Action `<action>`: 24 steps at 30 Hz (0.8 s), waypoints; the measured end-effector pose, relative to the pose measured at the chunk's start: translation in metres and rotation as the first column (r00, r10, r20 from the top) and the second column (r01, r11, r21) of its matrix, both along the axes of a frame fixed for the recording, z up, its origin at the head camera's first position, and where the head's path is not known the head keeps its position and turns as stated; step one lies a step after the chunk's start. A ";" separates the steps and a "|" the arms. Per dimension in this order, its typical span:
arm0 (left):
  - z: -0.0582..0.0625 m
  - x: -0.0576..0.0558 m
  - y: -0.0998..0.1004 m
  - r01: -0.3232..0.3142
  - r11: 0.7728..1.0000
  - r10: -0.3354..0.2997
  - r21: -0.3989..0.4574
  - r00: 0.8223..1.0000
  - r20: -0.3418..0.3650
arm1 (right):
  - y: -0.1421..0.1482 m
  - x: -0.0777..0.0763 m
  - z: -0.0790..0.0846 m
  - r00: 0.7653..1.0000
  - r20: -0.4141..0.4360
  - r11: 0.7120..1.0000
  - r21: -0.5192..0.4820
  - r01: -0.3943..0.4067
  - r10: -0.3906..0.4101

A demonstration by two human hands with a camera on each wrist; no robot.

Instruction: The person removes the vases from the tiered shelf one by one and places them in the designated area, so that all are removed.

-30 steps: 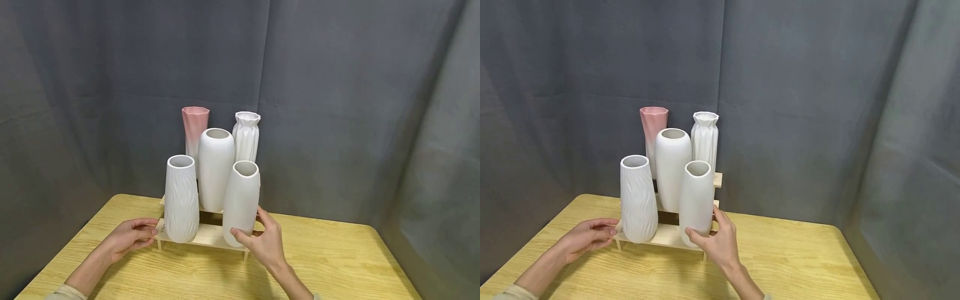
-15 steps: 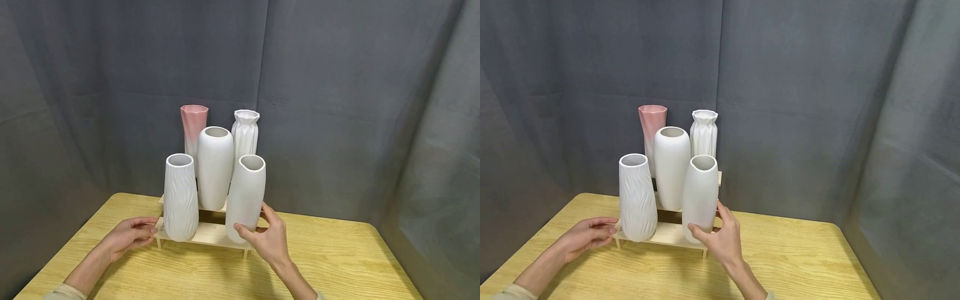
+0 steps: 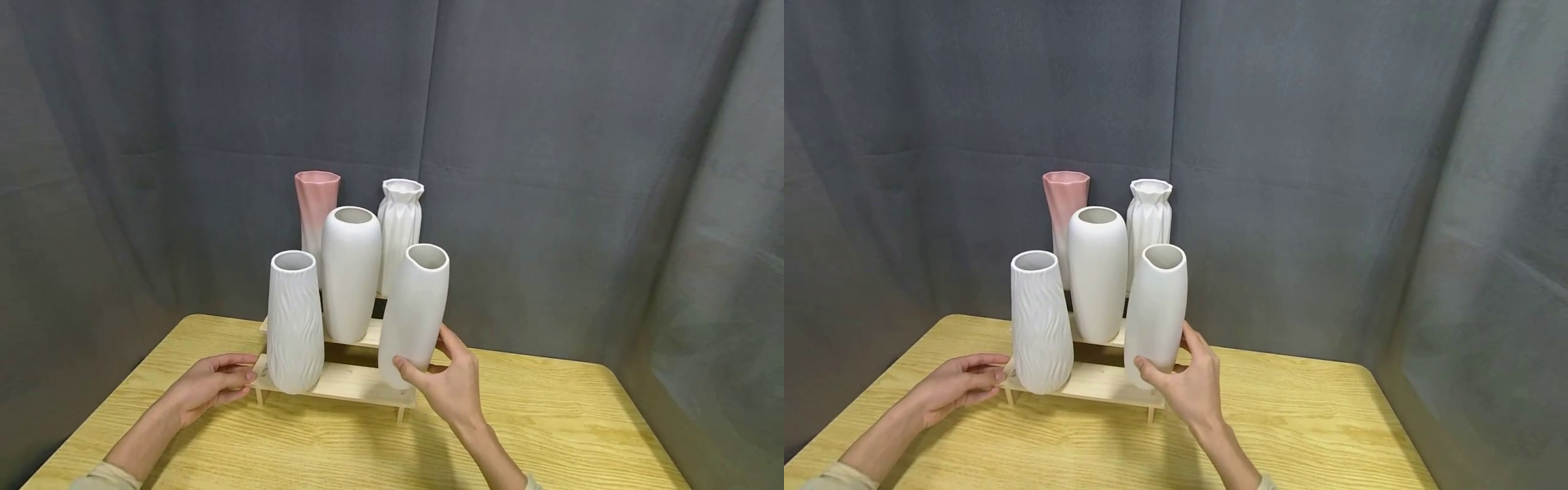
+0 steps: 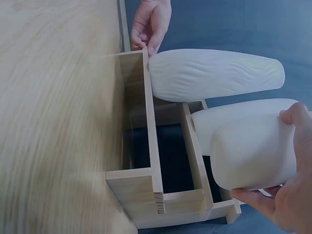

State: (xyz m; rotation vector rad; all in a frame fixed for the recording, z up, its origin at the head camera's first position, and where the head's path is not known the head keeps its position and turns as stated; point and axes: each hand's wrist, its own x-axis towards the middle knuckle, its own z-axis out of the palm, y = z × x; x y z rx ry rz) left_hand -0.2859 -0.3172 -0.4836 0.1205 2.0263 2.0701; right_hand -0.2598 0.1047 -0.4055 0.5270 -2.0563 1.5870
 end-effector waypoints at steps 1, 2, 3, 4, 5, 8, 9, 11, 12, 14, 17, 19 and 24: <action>0.000 0.000 0.000 0.000 1.000 0.000 -0.003 1.000 -0.001 | 0.000 0.001 0.003 1.000 0.003 1.000 -0.005 0.003 -0.003; 0.000 0.000 0.000 -0.001 1.000 0.001 -0.006 1.000 -0.002 | 0.000 0.005 0.007 1.000 0.001 1.000 -0.009 0.005 -0.005; 0.000 0.000 0.000 -0.003 1.000 0.002 -0.008 1.000 -0.003 | -0.001 0.007 0.012 1.000 0.004 1.000 -0.012 0.010 -0.010; 0.000 -0.001 0.000 -0.004 1.000 0.004 -0.010 1.000 -0.003 | -0.001 0.010 0.016 1.000 0.005 1.000 -0.016 0.013 -0.013; 0.000 -0.001 0.001 -0.004 1.000 0.004 -0.012 1.000 -0.003 | -0.001 0.013 0.020 1.000 0.003 1.000 -0.020 0.015 -0.015; 0.000 -0.001 0.000 -0.006 1.000 0.006 -0.013 1.000 -0.001 | -0.001 0.021 0.030 1.000 -0.008 0.999 -0.028 0.026 -0.027; 0.000 0.000 0.000 -0.007 1.000 0.007 -0.012 1.000 0.001 | 0.000 0.020 0.031 0.999 -0.009 0.999 -0.028 0.034 -0.034; -0.001 0.000 0.001 -0.004 1.000 0.004 -0.010 1.000 0.004 | 0.003 0.019 0.030 0.998 -0.025 0.998 -0.024 0.050 -0.051; -0.001 0.000 0.001 -0.002 1.000 0.002 -0.012 1.000 0.004 | 0.006 0.016 0.027 0.998 -0.032 0.998 -0.022 0.059 -0.060; -0.001 0.001 0.001 -0.003 1.000 0.003 -0.016 1.000 0.005 | 0.011 0.009 0.020 0.997 -0.044 0.997 -0.015 0.070 -0.071; 0.000 0.003 0.000 -0.004 1.000 0.004 -0.017 1.000 0.008 | 0.019 -0.002 0.008 0.995 -0.050 0.997 -0.005 0.082 -0.082; 0.000 0.003 -0.001 -0.002 1.000 0.002 -0.013 1.000 0.009 | 0.024 -0.006 0.005 0.994 -0.062 0.996 0.005 0.094 -0.094; 0.001 0.003 0.000 0.011 1.000 -0.011 -0.011 1.000 -0.001 | 0.034 -0.011 0.005 0.984 -0.107 0.989 0.034 0.147 -0.143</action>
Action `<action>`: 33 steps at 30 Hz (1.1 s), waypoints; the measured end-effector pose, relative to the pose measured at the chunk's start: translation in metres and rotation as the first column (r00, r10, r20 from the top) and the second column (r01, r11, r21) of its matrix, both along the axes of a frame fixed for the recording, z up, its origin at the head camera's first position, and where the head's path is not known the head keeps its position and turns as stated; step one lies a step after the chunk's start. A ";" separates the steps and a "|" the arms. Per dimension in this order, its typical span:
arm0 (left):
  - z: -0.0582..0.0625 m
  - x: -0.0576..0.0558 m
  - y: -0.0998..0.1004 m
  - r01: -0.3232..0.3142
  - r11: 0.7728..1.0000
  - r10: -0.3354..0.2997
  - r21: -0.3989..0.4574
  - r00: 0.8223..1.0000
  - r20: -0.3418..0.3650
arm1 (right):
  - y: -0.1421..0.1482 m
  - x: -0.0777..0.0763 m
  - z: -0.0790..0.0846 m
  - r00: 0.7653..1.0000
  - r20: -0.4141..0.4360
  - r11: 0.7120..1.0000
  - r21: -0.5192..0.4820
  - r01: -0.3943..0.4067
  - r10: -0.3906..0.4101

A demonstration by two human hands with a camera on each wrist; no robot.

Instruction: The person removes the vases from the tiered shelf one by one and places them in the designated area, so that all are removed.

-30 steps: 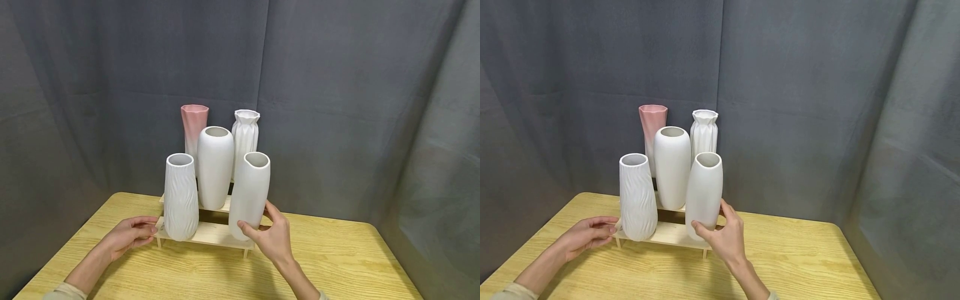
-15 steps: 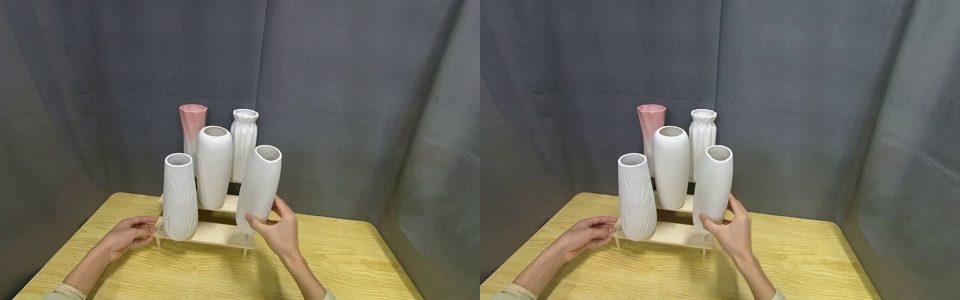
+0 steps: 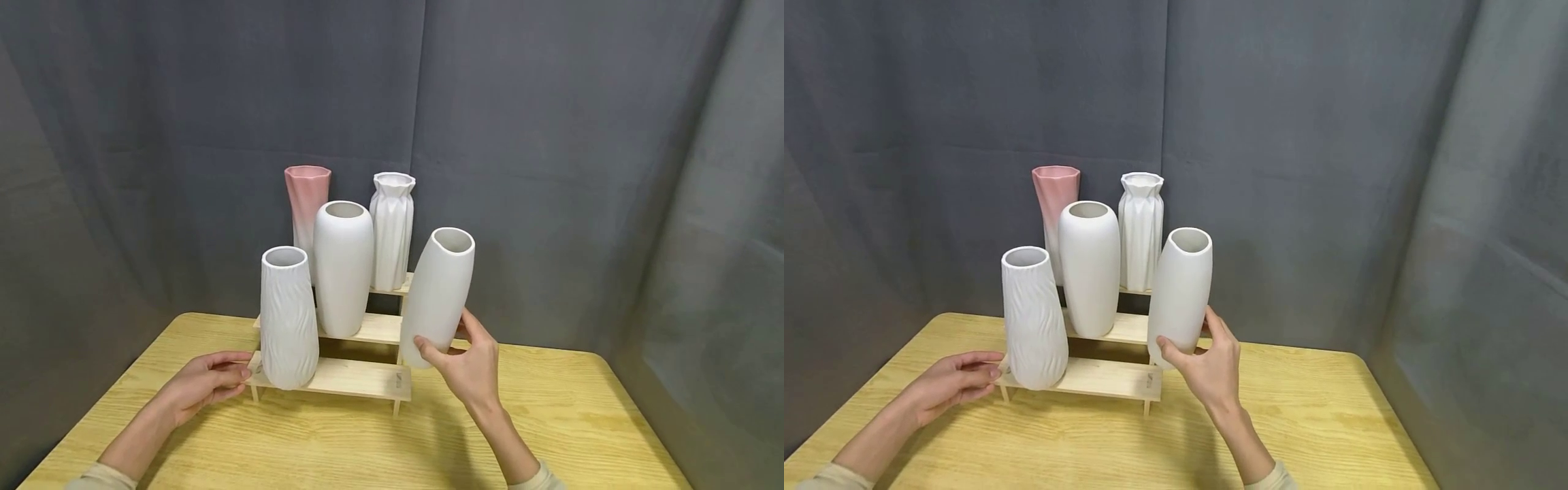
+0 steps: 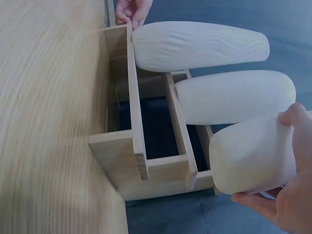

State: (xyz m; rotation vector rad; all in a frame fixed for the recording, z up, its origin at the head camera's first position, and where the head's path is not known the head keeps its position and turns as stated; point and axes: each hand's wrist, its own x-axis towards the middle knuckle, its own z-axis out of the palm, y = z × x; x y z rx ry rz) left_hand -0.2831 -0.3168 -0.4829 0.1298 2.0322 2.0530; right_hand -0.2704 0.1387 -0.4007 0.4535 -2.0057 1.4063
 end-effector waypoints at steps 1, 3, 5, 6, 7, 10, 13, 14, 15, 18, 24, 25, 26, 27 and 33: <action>0.000 0.000 0.000 -0.002 1.000 0.002 0.000 1.000 0.000 | 0.001 -0.001 0.001 1.000 -0.006 1.000 0.006 0.009 -0.009; 0.000 0.000 0.000 -0.002 1.000 0.002 -0.003 1.000 -0.004 | 0.004 -0.002 0.001 1.000 -0.010 1.000 0.015 0.025 -0.024; 0.000 0.000 0.000 -0.006 1.000 0.006 0.000 1.000 0.000 | 0.007 -0.004 0.002 0.999 -0.009 0.999 0.016 0.035 -0.035; 0.000 0.000 0.000 -0.005 1.000 0.005 0.001 1.000 0.001 | 0.008 -0.004 0.002 0.999 -0.010 0.999 0.017 0.042 -0.042; 0.001 0.000 0.000 -0.004 1.000 0.004 0.001 1.000 0.002 | 0.010 -0.005 0.002 0.999 -0.010 0.999 0.018 0.046 -0.046; 0.001 0.001 -0.001 -0.007 1.000 0.007 0.004 1.000 0.007 | 0.014 -0.008 0.001 0.998 -0.014 0.998 0.015 0.064 -0.064; 0.000 0.000 -0.002 -0.004 1.000 0.004 0.006 1.000 0.009 | 0.017 -0.011 -0.001 0.995 -0.022 0.995 0.018 0.098 -0.098; 0.000 0.000 -0.002 -0.004 1.000 0.003 0.007 1.000 0.009 | 0.018 -0.013 -0.001 0.993 -0.027 0.993 0.022 0.113 -0.112; 0.000 0.000 -0.002 -0.004 1.000 0.004 0.008 1.000 0.009 | 0.019 -0.014 -0.002 0.991 -0.033 0.991 0.028 0.127 -0.126; 0.000 0.000 -0.003 -0.001 1.000 0.001 0.011 1.000 0.006 | 0.023 -0.017 -0.003 0.985 -0.061 0.985 0.054 0.162 -0.159; -0.001 0.000 -0.002 0.000 1.000 -0.001 0.024 1.000 0.009 | 0.031 -0.023 -0.008 0.978 -0.106 0.976 0.107 0.190 -0.178; -0.001 0.000 -0.002 0.001 1.000 -0.001 0.027 1.000 0.010 | 0.032 -0.024 -0.009 0.978 -0.108 0.975 0.113 0.191 -0.179; -0.001 0.000 -0.001 -0.002 1.000 0.002 0.030 1.000 0.015 | 0.033 -0.025 -0.010 0.977 -0.108 0.974 0.118 0.194 -0.181; -0.001 0.000 -0.001 0.000 1.000 -0.001 0.029 1.000 0.015 | 0.034 -0.026 -0.011 0.976 -0.109 0.972 0.123 0.200 -0.187; -0.002 -0.001 0.000 0.003 1.000 -0.003 -0.002 1.000 0.016 | 0.044 -0.033 -0.021 0.968 -0.111 0.963 0.129 0.237 -0.224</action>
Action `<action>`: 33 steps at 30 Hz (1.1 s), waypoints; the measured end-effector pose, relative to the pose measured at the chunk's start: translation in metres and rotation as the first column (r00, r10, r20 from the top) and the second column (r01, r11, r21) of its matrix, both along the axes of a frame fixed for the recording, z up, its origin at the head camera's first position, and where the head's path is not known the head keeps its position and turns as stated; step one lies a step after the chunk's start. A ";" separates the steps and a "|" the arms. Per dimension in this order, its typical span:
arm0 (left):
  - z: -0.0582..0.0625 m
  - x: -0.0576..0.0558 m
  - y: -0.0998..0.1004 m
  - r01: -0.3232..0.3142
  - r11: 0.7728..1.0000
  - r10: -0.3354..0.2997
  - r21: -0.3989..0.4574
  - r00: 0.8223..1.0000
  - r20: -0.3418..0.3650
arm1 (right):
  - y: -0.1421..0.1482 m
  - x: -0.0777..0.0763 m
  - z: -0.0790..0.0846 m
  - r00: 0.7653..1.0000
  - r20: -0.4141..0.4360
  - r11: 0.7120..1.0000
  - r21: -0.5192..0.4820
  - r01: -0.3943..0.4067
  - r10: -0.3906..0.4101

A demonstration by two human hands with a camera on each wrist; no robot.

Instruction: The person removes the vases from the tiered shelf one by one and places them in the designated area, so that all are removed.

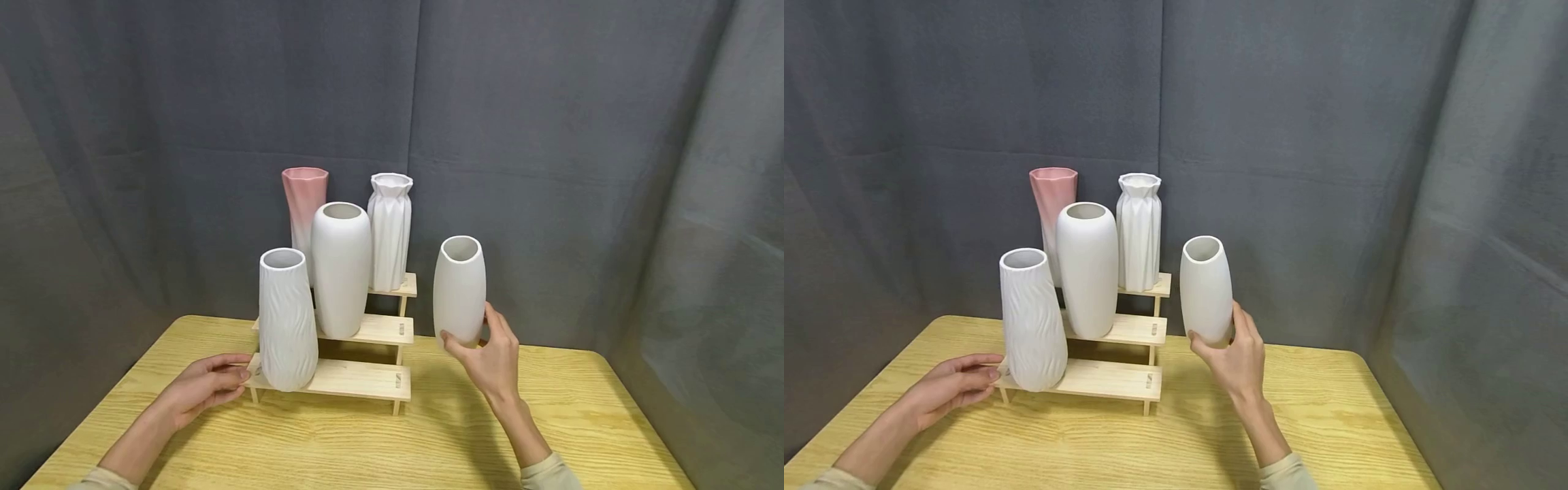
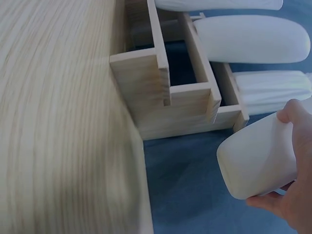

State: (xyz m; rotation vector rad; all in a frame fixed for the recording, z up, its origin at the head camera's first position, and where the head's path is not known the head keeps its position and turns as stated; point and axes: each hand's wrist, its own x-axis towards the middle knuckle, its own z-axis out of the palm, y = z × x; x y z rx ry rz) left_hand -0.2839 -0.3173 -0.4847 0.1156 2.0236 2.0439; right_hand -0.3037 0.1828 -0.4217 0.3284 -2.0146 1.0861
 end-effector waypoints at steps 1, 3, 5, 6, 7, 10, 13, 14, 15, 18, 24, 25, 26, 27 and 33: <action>0.000 0.000 0.000 0.000 1.000 0.000 -0.002 1.000 0.000 | 0.001 -0.001 -0.001 1.000 0.001 1.000 -0.003 0.004 -0.004; 0.000 -0.001 -0.001 0.000 1.000 0.000 -0.001 1.000 -0.001 | 0.004 -0.004 -0.004 1.000 0.002 1.000 -0.013 0.008 -0.008; 0.000 -0.001 -0.001 0.004 1.000 -0.004 0.002 1.000 -0.004 | 0.008 -0.006 -0.006 1.000 0.004 1.000 -0.020 0.015 -0.015; 0.000 -0.001 -0.001 0.005 1.000 -0.005 0.003 1.000 -0.005 | 0.010 -0.008 -0.007 1.000 0.004 1.000 -0.023 0.016 -0.015; 0.000 -0.002 -0.001 0.006 1.000 -0.006 0.004 1.000 -0.004 | 0.012 -0.009 -0.008 1.000 0.005 0.999 -0.026 0.020 -0.019; 0.000 -0.001 -0.001 0.008 1.000 -0.008 0.010 1.000 -0.002 | 0.020 -0.012 -0.011 0.999 0.003 0.999 -0.035 0.035 -0.035; 0.001 0.000 0.000 0.007 1.000 -0.007 0.019 1.000 0.002 | 0.028 -0.016 -0.014 0.998 0.000 0.997 -0.036 0.064 -0.064; 0.001 0.000 0.001 0.008 1.000 -0.008 0.021 1.000 0.001 | 0.031 -0.018 -0.015 0.997 -0.001 0.996 -0.034 0.078 -0.078; 0.001 0.001 0.001 0.004 1.000 -0.004 0.022 1.000 0.004 | 0.034 -0.019 -0.016 0.996 0.001 0.995 -0.036 0.090 -0.090; 0.002 0.002 0.002 -0.010 1.000 0.010 0.024 1.000 0.018 | 0.044 -0.021 -0.019 0.992 0.017 0.991 -0.053 0.126 -0.125; 0.004 0.001 0.000 -0.021 1.000 0.021 0.013 1.000 0.021 | 0.065 -0.032 -0.026 0.984 0.062 0.978 -0.112 0.174 -0.168; 0.005 0.001 0.000 -0.018 1.000 0.018 0.011 1.000 0.017 | 0.069 -0.034 -0.027 0.982 0.065 0.976 -0.112 0.184 -0.178; 0.005 0.001 0.000 -0.019 1.000 0.019 0.011 1.000 0.016 | 0.074 -0.035 -0.028 0.980 0.067 0.975 -0.112 0.193 -0.186; 0.004 0.001 -0.001 -0.018 1.000 0.018 0.010 1.000 0.015 | 0.078 -0.037 -0.029 0.978 0.070 0.973 -0.112 0.202 -0.195; 0.002 0.000 0.000 -0.005 1.000 0.004 0.007 1.000 0.024 | 0.108 -0.039 -0.036 0.957 0.145 0.954 -0.128 0.271 -0.253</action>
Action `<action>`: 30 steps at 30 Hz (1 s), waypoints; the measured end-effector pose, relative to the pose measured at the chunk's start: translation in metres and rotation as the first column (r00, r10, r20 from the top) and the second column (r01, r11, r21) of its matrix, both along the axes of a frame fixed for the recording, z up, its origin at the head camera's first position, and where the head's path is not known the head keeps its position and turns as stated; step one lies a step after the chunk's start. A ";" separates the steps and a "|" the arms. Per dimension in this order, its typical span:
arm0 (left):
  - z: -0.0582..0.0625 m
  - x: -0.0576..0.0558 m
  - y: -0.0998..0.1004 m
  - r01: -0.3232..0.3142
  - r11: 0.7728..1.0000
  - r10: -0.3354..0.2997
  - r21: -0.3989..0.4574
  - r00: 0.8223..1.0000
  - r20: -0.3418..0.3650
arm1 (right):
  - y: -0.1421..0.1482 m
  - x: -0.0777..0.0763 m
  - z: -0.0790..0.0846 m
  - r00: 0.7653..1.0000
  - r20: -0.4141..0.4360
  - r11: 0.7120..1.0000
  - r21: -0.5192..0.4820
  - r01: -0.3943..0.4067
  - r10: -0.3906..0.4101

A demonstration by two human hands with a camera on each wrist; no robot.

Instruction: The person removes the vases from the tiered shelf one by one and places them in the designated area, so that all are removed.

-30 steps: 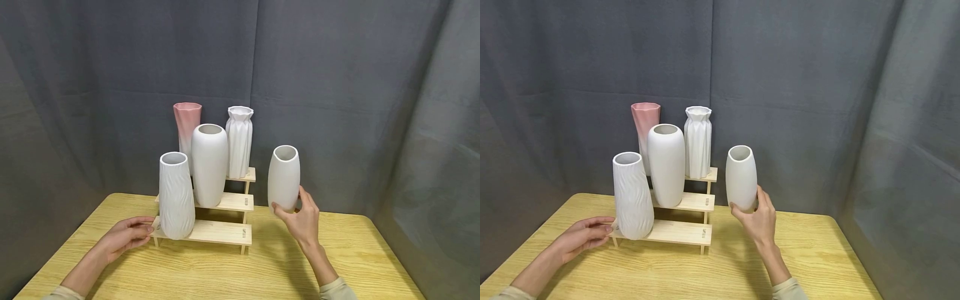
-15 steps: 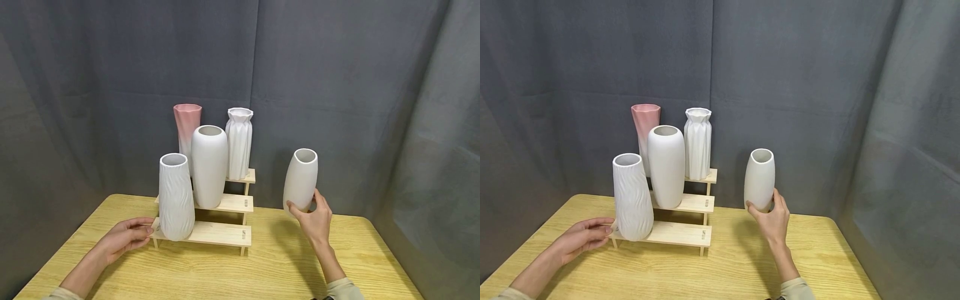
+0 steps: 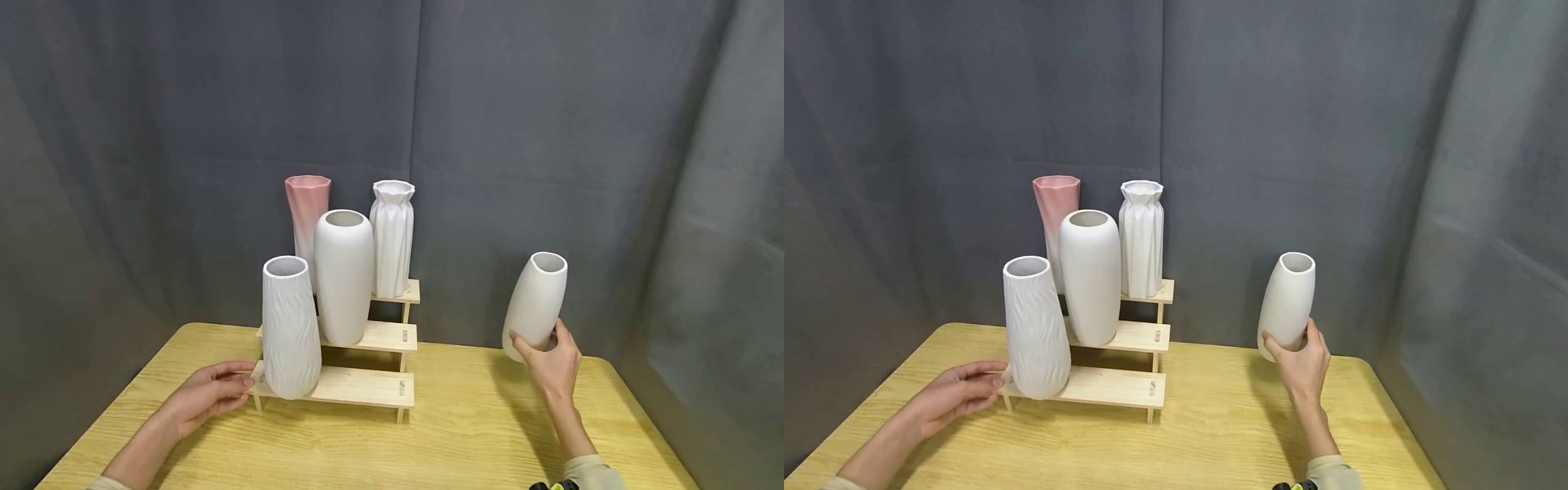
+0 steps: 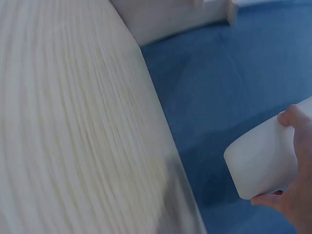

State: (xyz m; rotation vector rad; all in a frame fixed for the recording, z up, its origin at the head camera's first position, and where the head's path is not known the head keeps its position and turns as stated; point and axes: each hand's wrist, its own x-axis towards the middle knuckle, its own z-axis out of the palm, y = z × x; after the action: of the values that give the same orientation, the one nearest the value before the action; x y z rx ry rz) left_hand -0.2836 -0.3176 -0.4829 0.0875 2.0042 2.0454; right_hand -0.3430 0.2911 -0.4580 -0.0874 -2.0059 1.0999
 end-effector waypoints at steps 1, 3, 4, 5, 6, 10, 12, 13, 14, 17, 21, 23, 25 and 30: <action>-0.001 0.000 0.000 -0.001 1.000 0.001 0.003 1.000 0.002 | 0.005 0.001 -0.002 1.000 0.018 1.000 -0.009 0.013 -0.013; -0.001 -0.001 0.000 0.003 1.000 -0.003 0.009 1.000 0.001 | 0.016 0.001 -0.006 0.998 0.050 0.999 -0.027 0.042 -0.041; -0.001 -0.001 0.000 0.006 1.000 -0.006 0.010 1.000 -0.003 | 0.021 0.002 -0.007 0.996 0.063 0.998 -0.036 0.058 -0.056; -0.001 -0.001 0.000 0.006 1.000 -0.006 0.012 1.000 -0.006 | 0.025 0.002 -0.009 0.995 0.078 0.996 -0.050 0.072 -0.068; 0.000 -0.001 0.000 0.009 1.000 -0.009 0.016 1.000 -0.008 | 0.029 0.002 -0.010 0.993 0.091 0.994 -0.064 0.085 -0.079; 0.002 -0.001 -0.001 0.019 0.999 -0.019 0.025 1.000 -0.017 | 0.045 0.003 -0.014 0.984 0.126 0.985 -0.104 0.136 -0.122; 0.003 -0.001 -0.001 0.015 0.999 -0.014 0.033 1.000 -0.016 | 0.051 0.003 -0.015 0.980 0.142 0.982 -0.102 0.158 -0.142; 0.004 -0.001 -0.002 0.013 0.999 -0.012 0.034 1.000 -0.018 | 0.054 0.003 -0.015 0.978 0.147 0.981 -0.099 0.165 -0.150; 0.004 -0.002 -0.002 0.013 0.999 -0.012 0.033 1.000 -0.022 | 0.058 0.003 -0.016 0.976 0.151 0.980 -0.097 0.171 -0.155; 0.003 -0.003 -0.002 0.006 0.999 -0.005 0.034 1.000 -0.023 | 0.067 0.002 -0.020 0.974 0.161 0.979 -0.099 0.178 -0.160; 0.001 -0.002 -0.002 0.016 0.999 -0.015 0.045 1.000 -0.019 | 0.079 0.004 -0.028 0.968 0.177 0.973 -0.111 0.201 -0.180; 0.001 -0.001 -0.002 0.022 0.998 -0.021 0.050 1.000 -0.017 | 0.085 0.005 -0.031 0.965 0.184 0.972 -0.107 0.211 -0.189; 0.000 -0.001 -0.002 0.023 0.998 -0.022 0.054 1.000 -0.019 | 0.089 0.004 -0.034 0.964 0.186 0.972 -0.103 0.212 -0.191; -0.002 0.000 -0.001 0.019 0.998 -0.018 0.056 1.000 -0.018 | 0.096 0.003 -0.039 0.962 0.194 0.970 -0.114 0.216 -0.192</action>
State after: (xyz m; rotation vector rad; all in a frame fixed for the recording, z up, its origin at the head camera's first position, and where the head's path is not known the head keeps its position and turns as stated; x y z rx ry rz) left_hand -0.2834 -0.3185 -0.4849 0.1344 1.9487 2.0970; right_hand -0.3402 0.3869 -0.4968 -0.4715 -2.0266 1.1248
